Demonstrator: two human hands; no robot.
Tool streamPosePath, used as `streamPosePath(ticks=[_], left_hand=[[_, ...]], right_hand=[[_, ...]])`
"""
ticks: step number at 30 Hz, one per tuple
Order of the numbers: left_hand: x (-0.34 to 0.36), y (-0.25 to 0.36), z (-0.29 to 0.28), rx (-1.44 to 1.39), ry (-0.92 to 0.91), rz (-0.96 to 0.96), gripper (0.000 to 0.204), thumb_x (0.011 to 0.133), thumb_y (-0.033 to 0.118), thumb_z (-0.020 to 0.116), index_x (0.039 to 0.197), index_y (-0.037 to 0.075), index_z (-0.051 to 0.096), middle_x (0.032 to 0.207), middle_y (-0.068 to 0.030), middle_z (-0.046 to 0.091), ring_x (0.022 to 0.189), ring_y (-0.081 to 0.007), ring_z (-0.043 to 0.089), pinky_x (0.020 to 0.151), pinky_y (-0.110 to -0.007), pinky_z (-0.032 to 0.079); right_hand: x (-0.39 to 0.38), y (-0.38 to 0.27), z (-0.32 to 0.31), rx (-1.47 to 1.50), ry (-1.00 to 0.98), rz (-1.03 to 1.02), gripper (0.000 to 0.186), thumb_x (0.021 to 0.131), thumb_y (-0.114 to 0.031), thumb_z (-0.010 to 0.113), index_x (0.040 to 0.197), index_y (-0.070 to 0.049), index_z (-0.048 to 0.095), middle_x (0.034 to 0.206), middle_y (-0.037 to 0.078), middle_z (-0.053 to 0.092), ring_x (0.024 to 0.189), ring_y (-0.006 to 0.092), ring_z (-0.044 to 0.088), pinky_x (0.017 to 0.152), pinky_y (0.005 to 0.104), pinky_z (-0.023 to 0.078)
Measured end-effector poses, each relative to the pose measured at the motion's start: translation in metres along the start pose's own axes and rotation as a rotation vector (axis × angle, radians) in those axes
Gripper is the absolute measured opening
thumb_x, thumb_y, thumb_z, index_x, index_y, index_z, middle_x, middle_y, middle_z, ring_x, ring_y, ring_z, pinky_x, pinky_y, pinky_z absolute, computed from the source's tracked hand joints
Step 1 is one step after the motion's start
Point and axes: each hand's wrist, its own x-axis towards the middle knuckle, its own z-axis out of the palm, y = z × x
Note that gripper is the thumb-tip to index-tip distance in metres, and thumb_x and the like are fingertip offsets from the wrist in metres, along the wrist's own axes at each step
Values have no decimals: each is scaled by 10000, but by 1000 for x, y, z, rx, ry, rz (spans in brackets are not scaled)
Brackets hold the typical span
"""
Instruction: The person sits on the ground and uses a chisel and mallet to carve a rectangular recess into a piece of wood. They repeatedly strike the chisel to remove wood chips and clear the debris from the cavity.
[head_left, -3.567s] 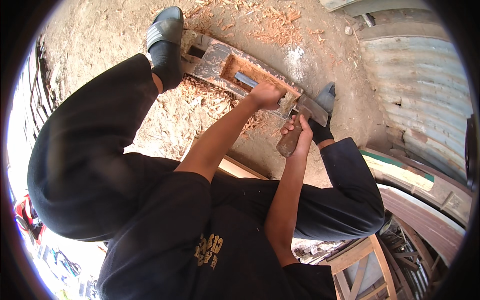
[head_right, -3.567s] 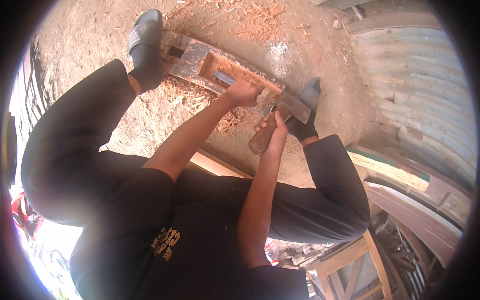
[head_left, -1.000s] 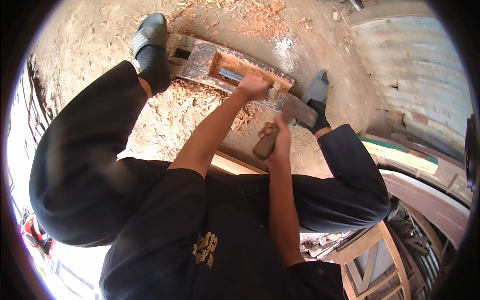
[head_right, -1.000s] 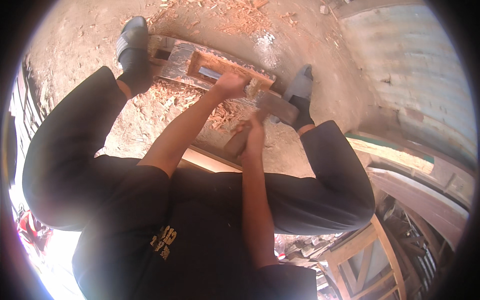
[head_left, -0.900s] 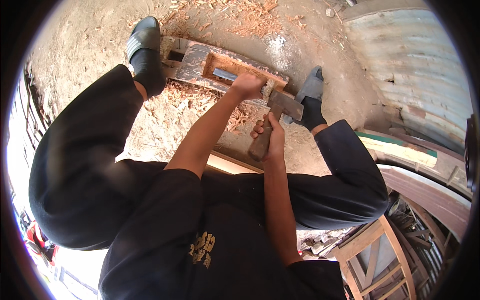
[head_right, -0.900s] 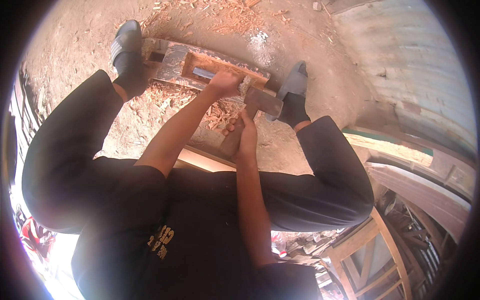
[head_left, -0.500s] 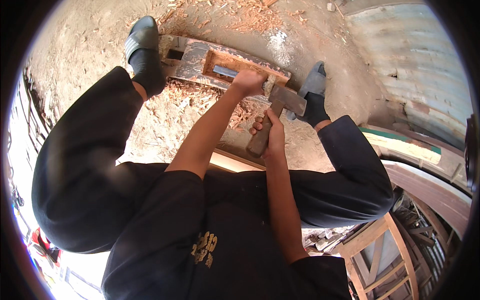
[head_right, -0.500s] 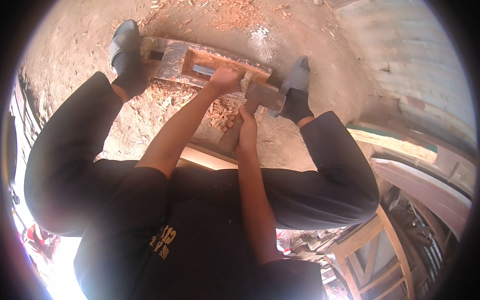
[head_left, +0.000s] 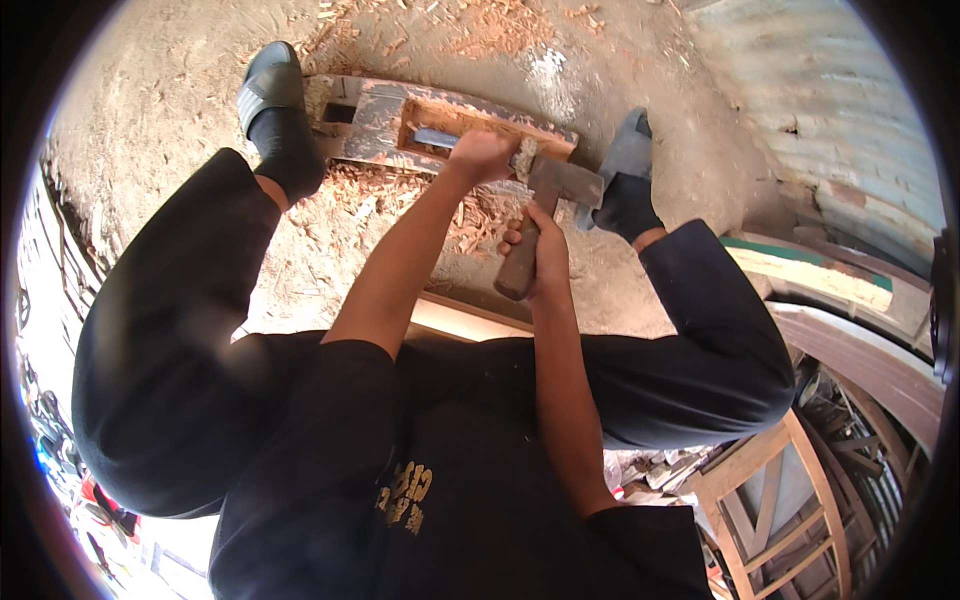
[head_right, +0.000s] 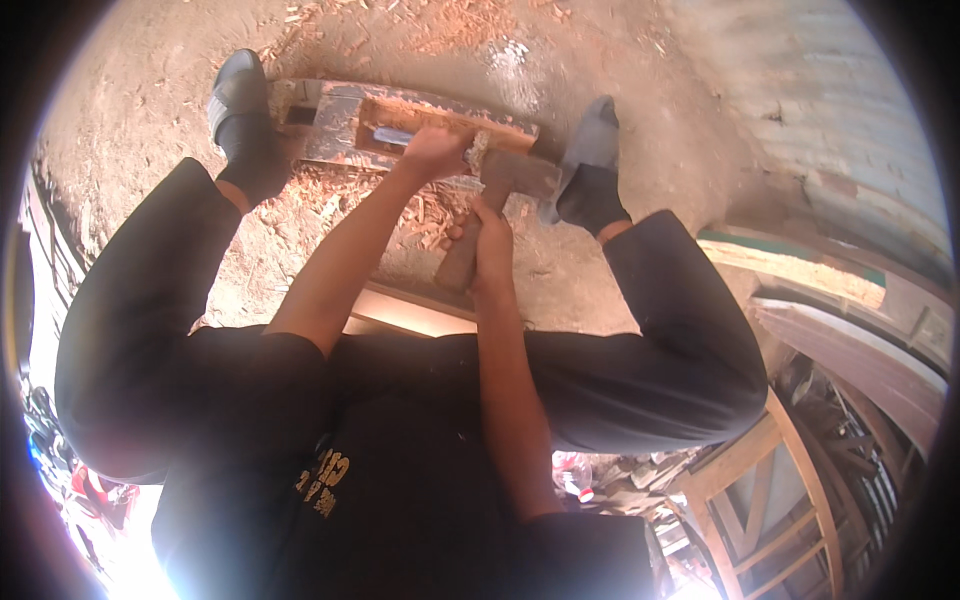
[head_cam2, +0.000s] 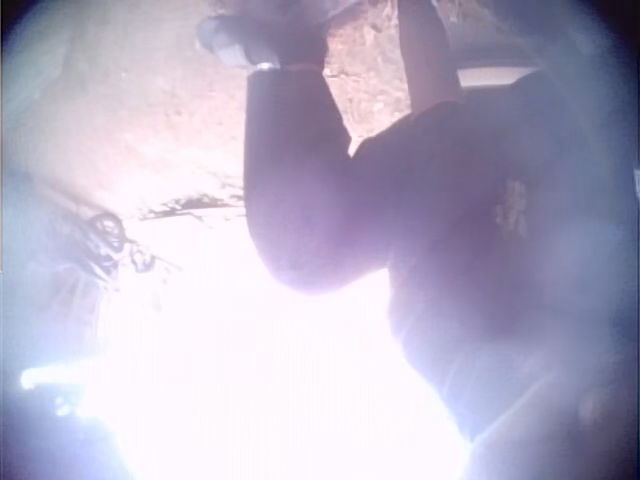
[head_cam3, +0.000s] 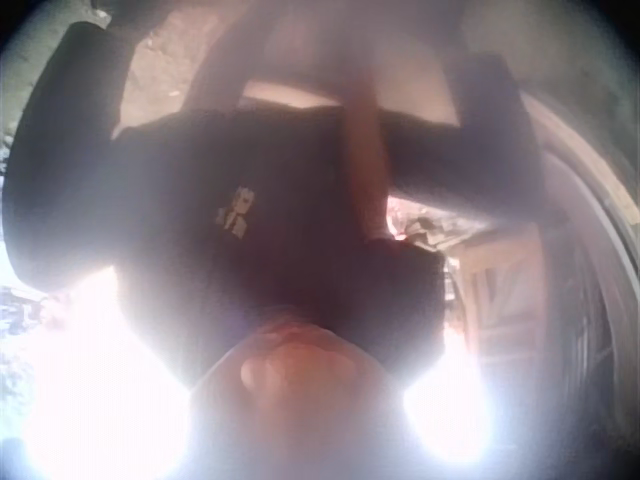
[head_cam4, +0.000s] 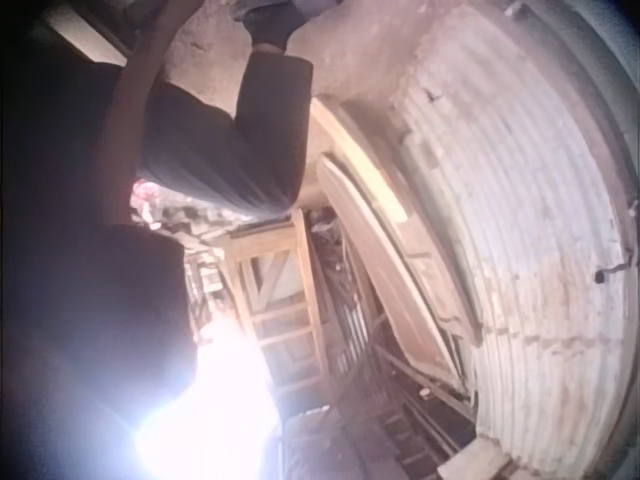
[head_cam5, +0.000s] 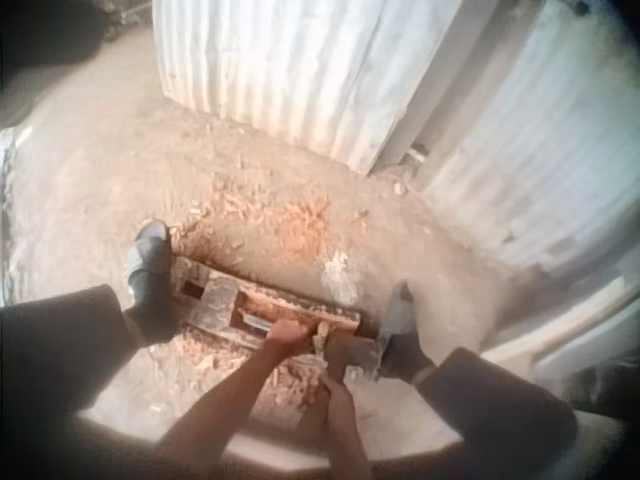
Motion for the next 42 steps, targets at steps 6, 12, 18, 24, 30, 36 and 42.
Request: streamPosePath(ticks=[6, 12, 18, 24, 30, 36, 42], left_hand=[[6, -5, -10, -13, -46, -41, 366, 654, 324, 658, 929, 94, 583, 770, -155, 642, 737, -306, 634, 663, -411, 500], [11, 14, -21, -32, -28, 11, 311, 644, 284, 626, 872, 74, 606, 795, -156, 644, 772, -297, 635, 681, -391, 512], [13, 12, -26, -58, -43, -20, 268, 628, 205, 591, 859, 70, 607, 779, -156, 640, 767, -306, 629, 684, -397, 503], [3, 8, -26, -52, -31, -1, 265, 621, 204, 607, 847, 68, 581, 764, -160, 635, 757, -303, 628, 679, -402, 494], [4, 6, -26, -71, -25, -3, 263, 628, 211, 607, 850, 77, 567, 743, -157, 632, 746, -308, 628, 673, -409, 492], [10, 11, -26, -54, -16, 40, 268, 633, 201, 598, 870, 78, 569, 735, -154, 637, 721, -310, 633, 667, -407, 498], [11, 2, -27, -72, -5, 80, 279, 627, 181, 588, 882, 69, 572, 750, -165, 642, 714, -316, 634, 666, -406, 504]], right_hand=[[-1, -18, -2, 174, 122, -166, 167, 882, -217, 500, 856, -68, 429, 695, 35, 447, 560, 107, 456, 501, 269, 414], [4, -25, -12, 261, 99, -200, 163, 889, -208, 486, 836, -61, 440, 690, 33, 447, 576, 110, 460, 517, 269, 409], [0, -23, -3, 213, 56, -135, 167, 888, -207, 490, 842, -51, 453, 675, 35, 444, 573, 113, 462, 512, 262, 407], [3, -33, -16, 240, 38, -203, 177, 885, -206, 491, 853, -37, 450, 688, 42, 444, 572, 115, 460, 526, 265, 411], [3, -49, -27, 300, 78, -246, 169, 867, -216, 508, 874, -67, 430, 707, 46, 447, 568, 128, 451, 505, 285, 404], [-2, -45, -13, 220, 29, -231, 185, 874, -215, 509, 892, -39, 456, 710, 41, 454, 573, 122, 452, 524, 272, 398], [2, -35, -10, 177, 14, -179, 201, 885, -228, 498, 894, -31, 462, 717, 45, 458, 559, 116, 448, 512, 263, 400]])
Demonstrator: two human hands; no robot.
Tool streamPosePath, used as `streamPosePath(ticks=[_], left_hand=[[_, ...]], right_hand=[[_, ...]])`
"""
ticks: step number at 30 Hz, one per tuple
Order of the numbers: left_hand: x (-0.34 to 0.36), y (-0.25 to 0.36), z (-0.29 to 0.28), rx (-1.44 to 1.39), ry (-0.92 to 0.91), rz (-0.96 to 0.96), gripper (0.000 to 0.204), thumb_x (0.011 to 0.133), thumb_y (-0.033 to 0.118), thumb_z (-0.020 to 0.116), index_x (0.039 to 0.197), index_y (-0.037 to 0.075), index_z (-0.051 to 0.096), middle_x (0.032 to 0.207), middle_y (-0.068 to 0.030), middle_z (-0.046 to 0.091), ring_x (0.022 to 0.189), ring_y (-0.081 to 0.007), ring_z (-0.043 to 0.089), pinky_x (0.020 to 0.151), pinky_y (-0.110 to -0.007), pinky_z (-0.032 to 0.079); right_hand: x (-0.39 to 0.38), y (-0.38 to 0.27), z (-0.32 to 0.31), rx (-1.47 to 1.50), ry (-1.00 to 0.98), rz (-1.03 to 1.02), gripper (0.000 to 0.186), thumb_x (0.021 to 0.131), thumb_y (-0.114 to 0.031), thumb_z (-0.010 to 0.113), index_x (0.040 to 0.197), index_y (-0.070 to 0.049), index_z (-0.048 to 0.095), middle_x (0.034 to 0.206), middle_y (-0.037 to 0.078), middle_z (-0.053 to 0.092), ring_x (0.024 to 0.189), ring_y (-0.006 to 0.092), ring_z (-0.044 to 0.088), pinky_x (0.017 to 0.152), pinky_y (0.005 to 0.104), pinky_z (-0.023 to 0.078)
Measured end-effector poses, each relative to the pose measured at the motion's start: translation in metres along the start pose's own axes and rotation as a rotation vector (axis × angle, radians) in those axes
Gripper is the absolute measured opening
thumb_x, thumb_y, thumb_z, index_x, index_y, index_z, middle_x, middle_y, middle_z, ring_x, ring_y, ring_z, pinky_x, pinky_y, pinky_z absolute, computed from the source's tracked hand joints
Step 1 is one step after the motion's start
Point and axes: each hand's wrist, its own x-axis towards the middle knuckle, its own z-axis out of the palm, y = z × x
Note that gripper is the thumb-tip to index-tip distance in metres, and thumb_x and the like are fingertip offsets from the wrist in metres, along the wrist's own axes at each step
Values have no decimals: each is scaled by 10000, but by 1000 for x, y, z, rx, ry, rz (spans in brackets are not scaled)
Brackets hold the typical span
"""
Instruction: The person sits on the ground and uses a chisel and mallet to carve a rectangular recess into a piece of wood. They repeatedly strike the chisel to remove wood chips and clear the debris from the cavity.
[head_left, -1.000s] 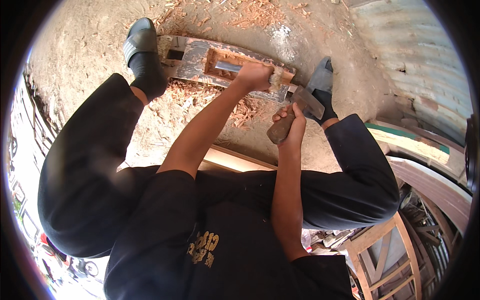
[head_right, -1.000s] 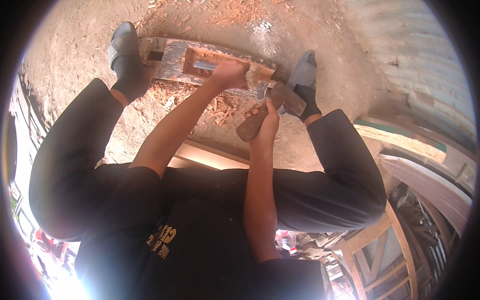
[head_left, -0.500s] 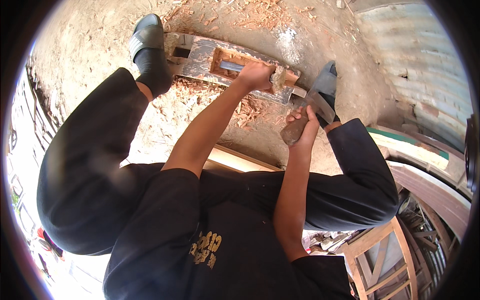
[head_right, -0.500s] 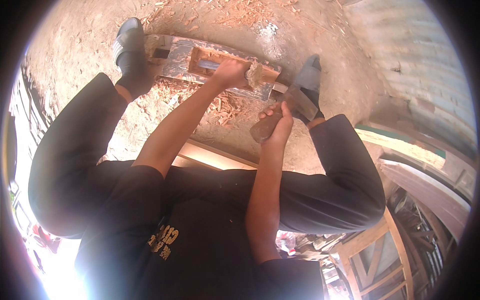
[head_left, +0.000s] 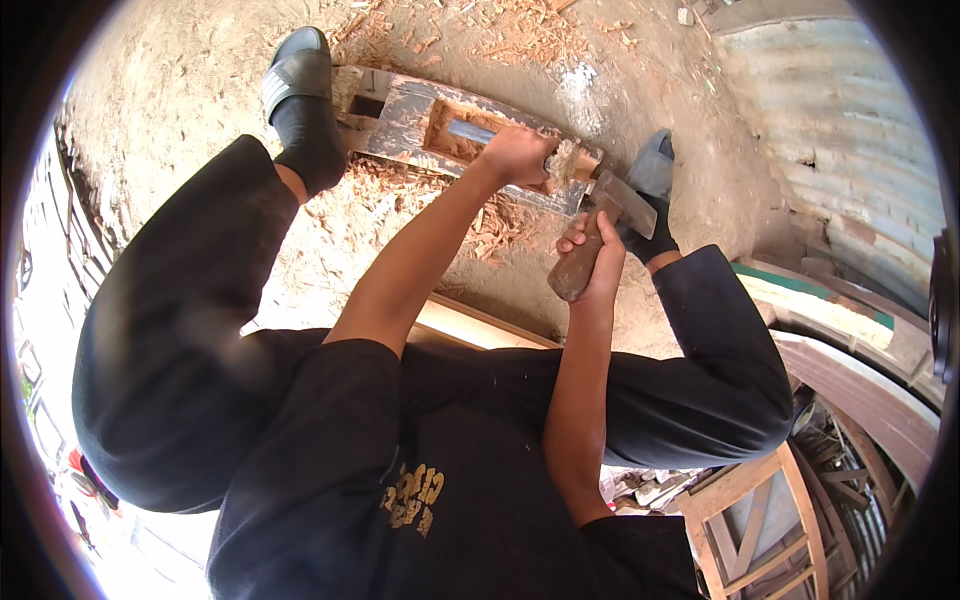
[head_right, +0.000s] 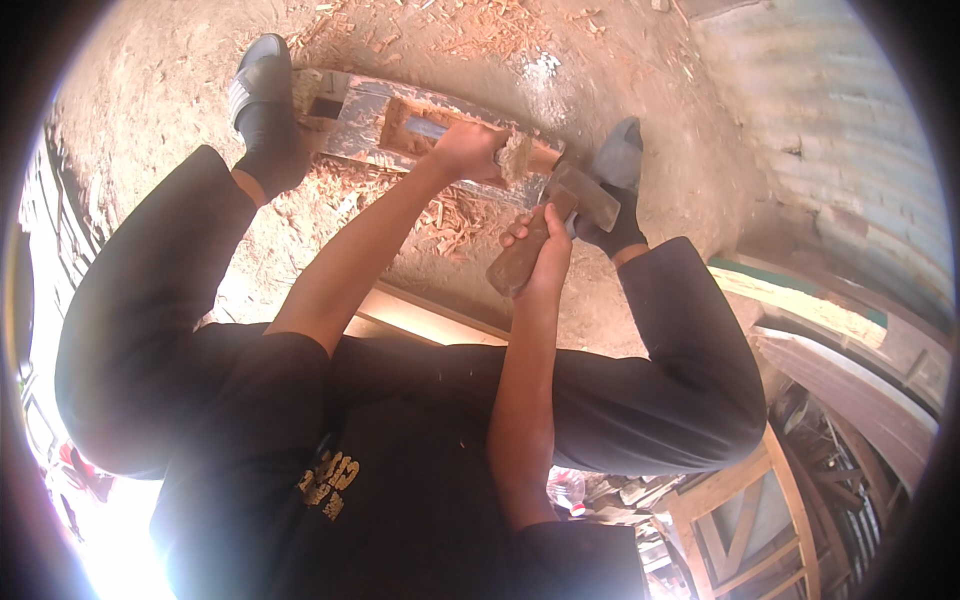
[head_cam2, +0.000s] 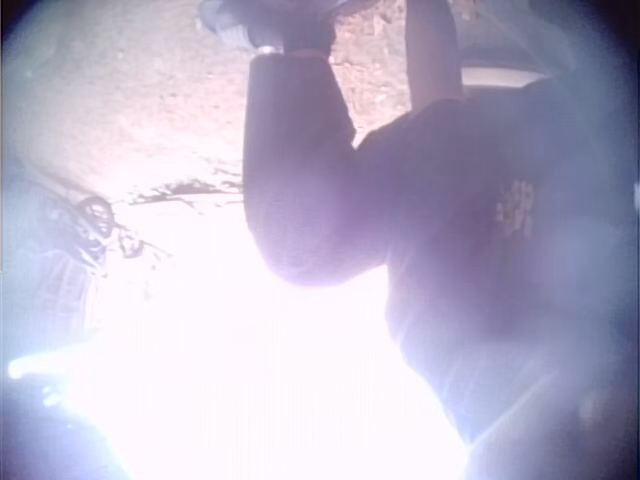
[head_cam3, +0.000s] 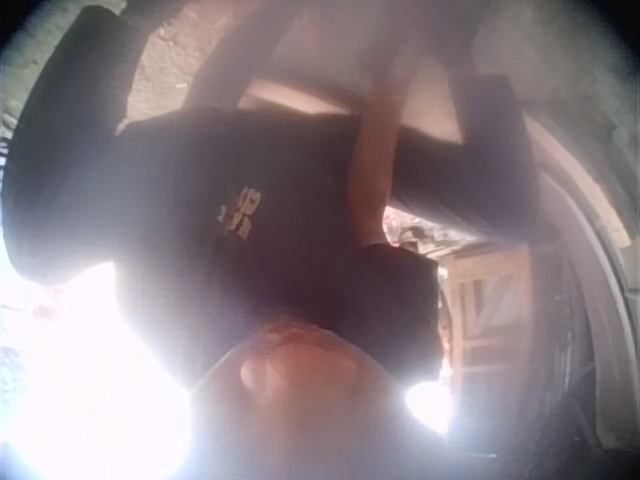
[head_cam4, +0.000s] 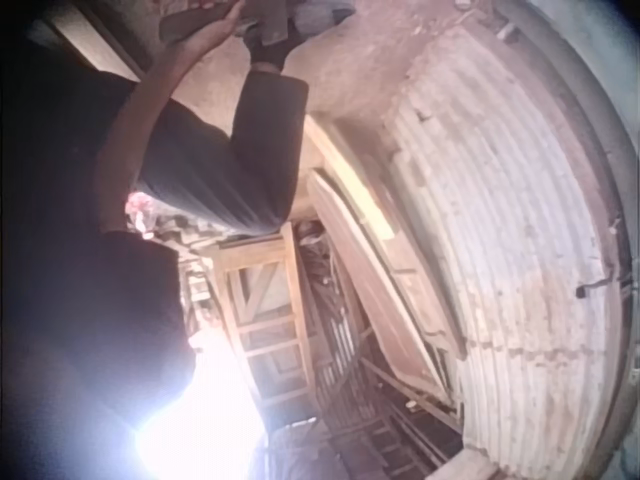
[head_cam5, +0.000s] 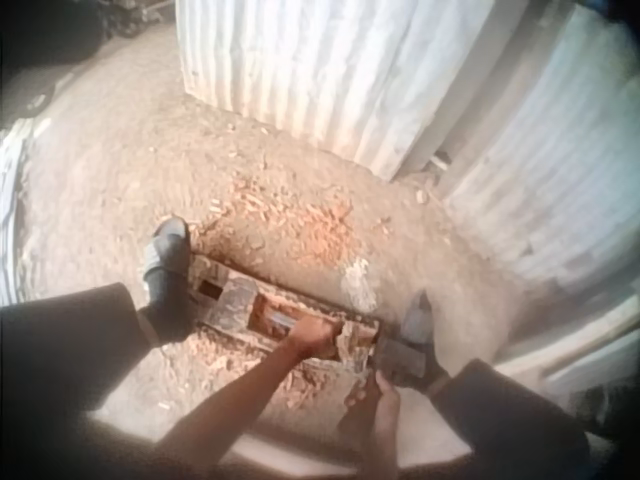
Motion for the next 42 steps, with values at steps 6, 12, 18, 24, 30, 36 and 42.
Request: streamPosePath(ticks=[6, 12, 18, 24, 30, 36, 42], left_hand=[[3, -1, 2, 27, 69, 24, 320, 607, 214, 608, 885, 59, 587, 718, -158, 634, 683, -315, 629, 630, -404, 498], [7, -12, 19, 30, 113, 75, 422, 595, 314, 677, 917, 51, 604, 651, -144, 618, 615, -305, 619, 568, -391, 488], [2, -4, 3, 3, -37, -10, 272, 632, 168, 590, 883, 66, 577, 738, -152, 643, 698, -306, 635, 618, -399, 506], [1, -11, 9, 46, 30, -6, 327, 602, 253, 655, 872, 86, 576, 713, -131, 639, 673, -296, 632, 604, -391, 501], [5, -13, 13, 33, 152, 41, 353, 586, 266, 685, 860, 70, 576, 630, -126, 615, 607, -290, 619, 561, -388, 486], [10, 4, 1, 24, 110, -8, 287, 621, 194, 614, 880, 83, 565, 678, -149, 630, 649, -305, 628, 582, -411, 490], [11, 8, 16, -17, 100, 41, 263, 620, 189, 606, 853, 75, 563, 698, -148, 635, 679, -312, 629, 606, -415, 490]], right_hand=[[3, -10, -2, 8, 32, -22, 186, 875, -228, 500, 929, -59, 443, 713, 47, 448, 558, 132, 450, 499, 292, 393], [1, -10, 7, 31, 47, -88, 175, 875, -227, 496, 944, -76, 441, 690, 39, 450, 548, 135, 456, 486, 292, 403], [-4, 18, 21, -202, -37, 57, 195, 874, -239, 523, 927, -67, 447, 680, 45, 470, 530, 119, 450, 470, 278, 402], [0, 4, 18, -41, 56, -64, 176, 880, -232, 502, 901, -71, 436, 663, 34, 440, 549, 116, 447, 492, 273, 407], [1, 20, 18, -188, 17, 63, 171, 872, -212, 510, 913, -68, 429, 666, 40, 448, 536, 120, 456, 478, 280, 414], [-2, 9, 18, -134, -7, 85, 186, 870, -213, 513, 935, -55, 439, 697, 54, 459, 542, 119, 454, 472, 280, 410], [0, -3, 7, -86, 17, 12, 170, 875, -217, 498, 921, -65, 436, 695, 49, 459, 556, 124, 460, 484, 282, 404]])
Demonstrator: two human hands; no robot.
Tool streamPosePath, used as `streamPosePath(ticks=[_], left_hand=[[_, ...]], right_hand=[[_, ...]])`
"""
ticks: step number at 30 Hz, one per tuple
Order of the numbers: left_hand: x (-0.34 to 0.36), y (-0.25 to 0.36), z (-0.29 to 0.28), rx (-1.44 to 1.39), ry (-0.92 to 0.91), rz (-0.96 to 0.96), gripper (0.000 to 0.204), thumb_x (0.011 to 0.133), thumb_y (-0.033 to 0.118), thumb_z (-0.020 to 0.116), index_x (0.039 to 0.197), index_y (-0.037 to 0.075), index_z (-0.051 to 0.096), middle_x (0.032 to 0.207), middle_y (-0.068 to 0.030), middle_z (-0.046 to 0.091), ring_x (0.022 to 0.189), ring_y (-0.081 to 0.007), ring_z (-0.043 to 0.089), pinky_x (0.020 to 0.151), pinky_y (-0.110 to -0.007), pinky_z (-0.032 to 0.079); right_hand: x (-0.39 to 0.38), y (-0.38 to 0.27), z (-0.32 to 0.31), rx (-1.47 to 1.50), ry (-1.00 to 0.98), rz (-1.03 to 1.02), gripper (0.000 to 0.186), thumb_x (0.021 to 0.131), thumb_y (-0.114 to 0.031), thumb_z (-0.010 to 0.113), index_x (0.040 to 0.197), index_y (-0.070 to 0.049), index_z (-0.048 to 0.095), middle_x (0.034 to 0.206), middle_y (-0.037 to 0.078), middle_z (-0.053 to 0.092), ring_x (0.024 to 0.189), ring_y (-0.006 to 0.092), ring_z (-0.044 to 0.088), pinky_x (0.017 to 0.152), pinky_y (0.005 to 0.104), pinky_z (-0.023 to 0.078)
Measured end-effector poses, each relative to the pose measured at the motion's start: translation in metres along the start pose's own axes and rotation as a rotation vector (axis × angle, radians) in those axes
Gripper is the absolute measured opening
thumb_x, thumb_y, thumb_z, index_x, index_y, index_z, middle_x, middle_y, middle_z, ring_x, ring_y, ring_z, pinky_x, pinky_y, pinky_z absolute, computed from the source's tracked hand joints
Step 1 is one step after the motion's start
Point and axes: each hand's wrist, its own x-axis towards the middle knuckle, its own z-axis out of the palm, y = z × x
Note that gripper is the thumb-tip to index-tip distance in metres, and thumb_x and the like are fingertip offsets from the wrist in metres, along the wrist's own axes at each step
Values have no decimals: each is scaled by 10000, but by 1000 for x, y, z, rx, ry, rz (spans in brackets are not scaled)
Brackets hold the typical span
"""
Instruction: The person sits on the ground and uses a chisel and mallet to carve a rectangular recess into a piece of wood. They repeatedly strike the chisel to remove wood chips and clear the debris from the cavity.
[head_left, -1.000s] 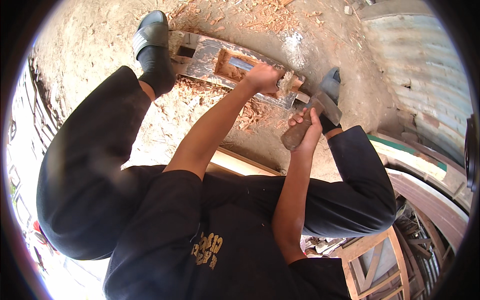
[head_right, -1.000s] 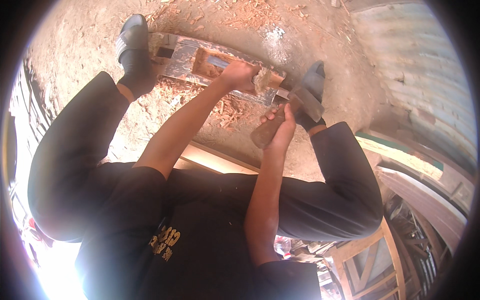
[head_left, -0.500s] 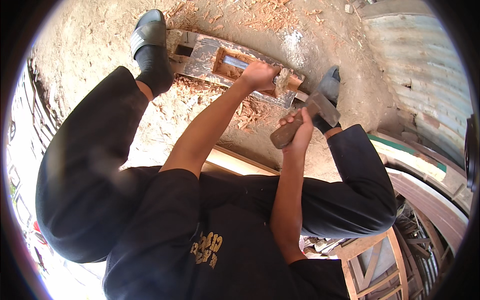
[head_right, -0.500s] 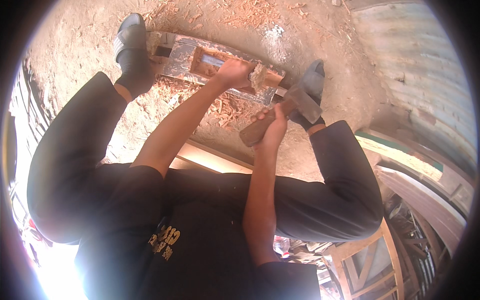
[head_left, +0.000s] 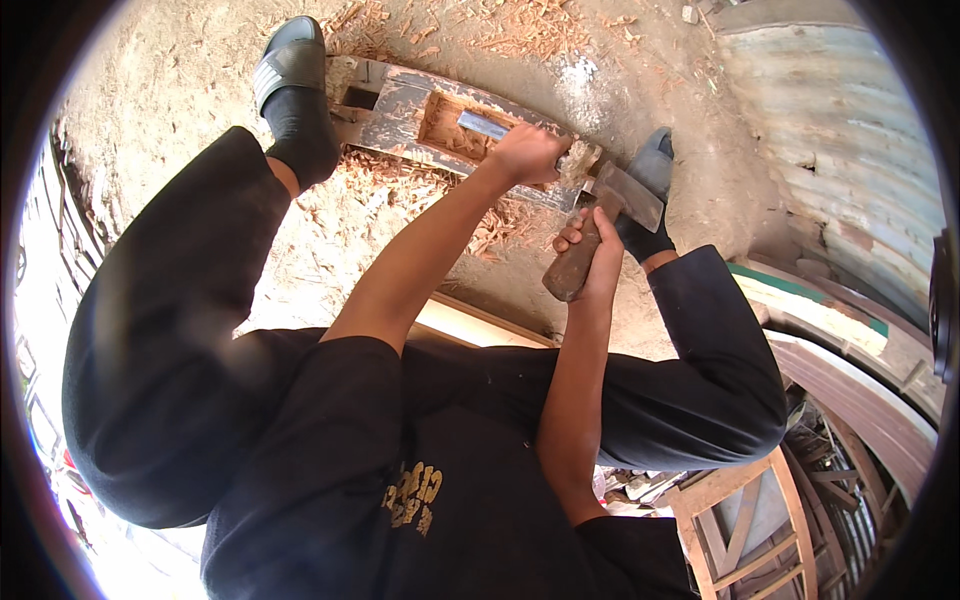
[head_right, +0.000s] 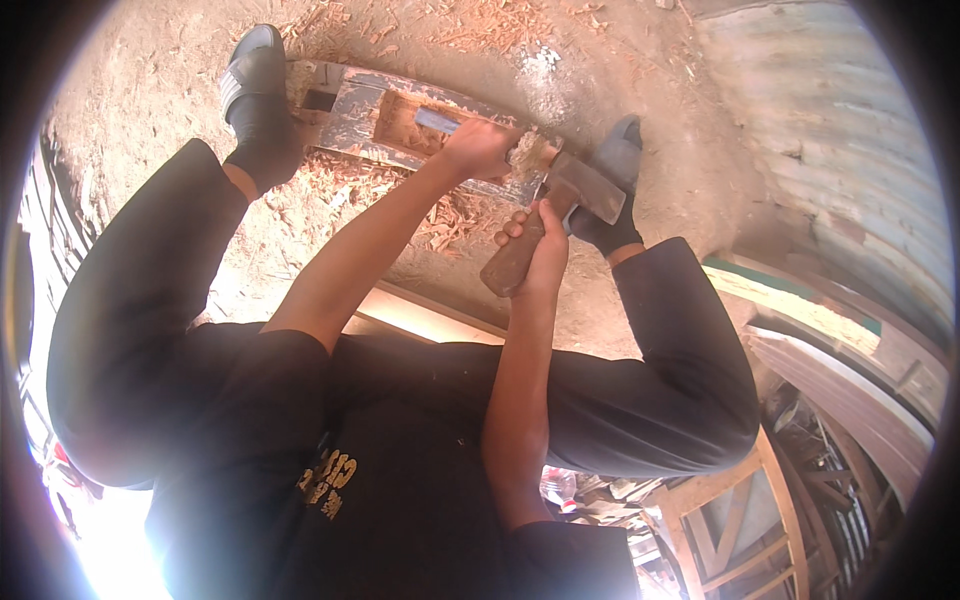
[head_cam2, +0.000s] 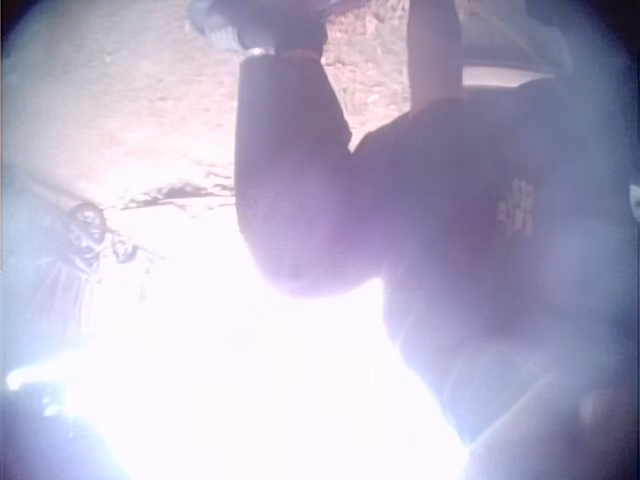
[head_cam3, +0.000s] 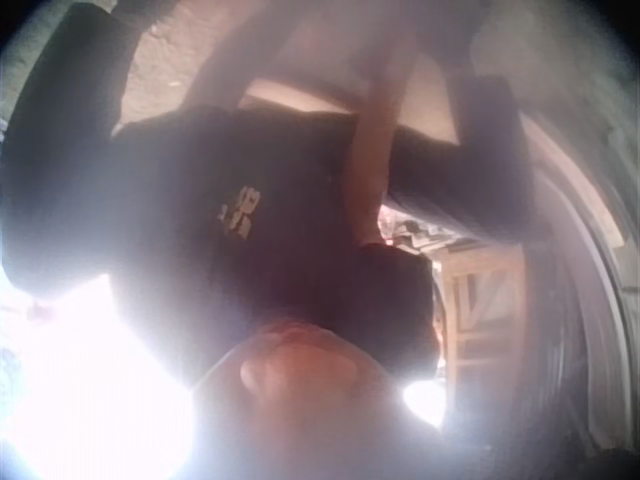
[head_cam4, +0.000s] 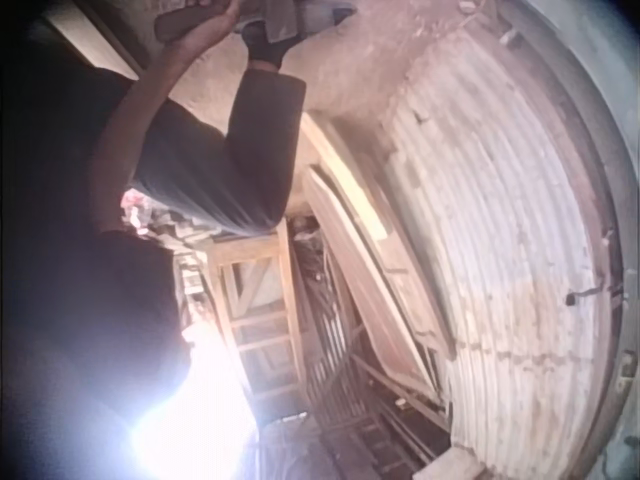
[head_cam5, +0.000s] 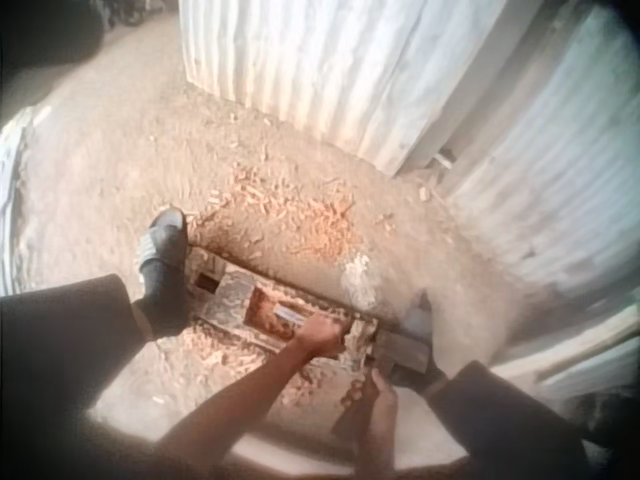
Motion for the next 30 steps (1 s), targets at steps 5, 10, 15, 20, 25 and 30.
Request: streamPosePath(ticks=[5, 10, 15, 20, 25, 30], left_hand=[[-4, -3, -1, -2, 0, -2, 256, 593, 173, 606, 826, 73, 567, 694, -136, 636, 658, -305, 631, 589, -410, 495], [-10, -3, -1, -36, 136, 46, 253, 579, 163, 613, 808, 68, 563, 662, -128, 628, 611, -295, 628, 553, -399, 497], [-8, -4, -2, -16, 52, 20, 235, 590, 171, 606, 799, 72, 559, 645, -126, 622, 600, -286, 626, 557, -393, 500], [-9, -6, 1, -10, 14, 4, 333, 595, 161, 609, 916, 80, 576, 661, -127, 623, 616, -286, 623, 565, -397, 485], [-4, -9, 1, 60, -19, -44, 253, 638, 200, 610, 863, 87, 582, 728, -133, 650, 678, -278, 643, 630, -384, 508], [-2, -8, 1, 35, -41, -27, 310, 624, 181, 610, 917, 84, 578, 693, -135, 634, 647, -287, 631, 597, -388, 497]], right_hand=[[-2, -1, 0, 4, 6, -4, 183, 873, -220, 512, 898, -44, 466, 703, 43, 453, 546, 113, 450, 495, 269, 401], [-6, -12, 3, 1, 17, -59, 189, 868, -215, 522, 914, -39, 472, 708, 41, 452, 555, 113, 450, 506, 264, 396], [-10, -11, 6, -42, 24, -93, 178, 860, -210, 525, 918, -54, 462, 705, 43, 457, 544, 116, 446, 492, 268, 398], [-15, 12, 13, -211, -21, 13, 176, 868, -221, 518, 930, -72, 449, 698, 46, 462, 533, 116, 448, 475, 268, 405], [-8, -1, 12, -47, 9, -63, 190, 872, -226, 518, 931, -60, 448, 695, 41, 454, 538, 108, 440, 479, 265, 399], [-7, 13, 8, -99, 87, -47, 177, 866, -202, 524, 933, -57, 447, 669, 43, 457, 534, 113, 449, 479, 277, 404]])
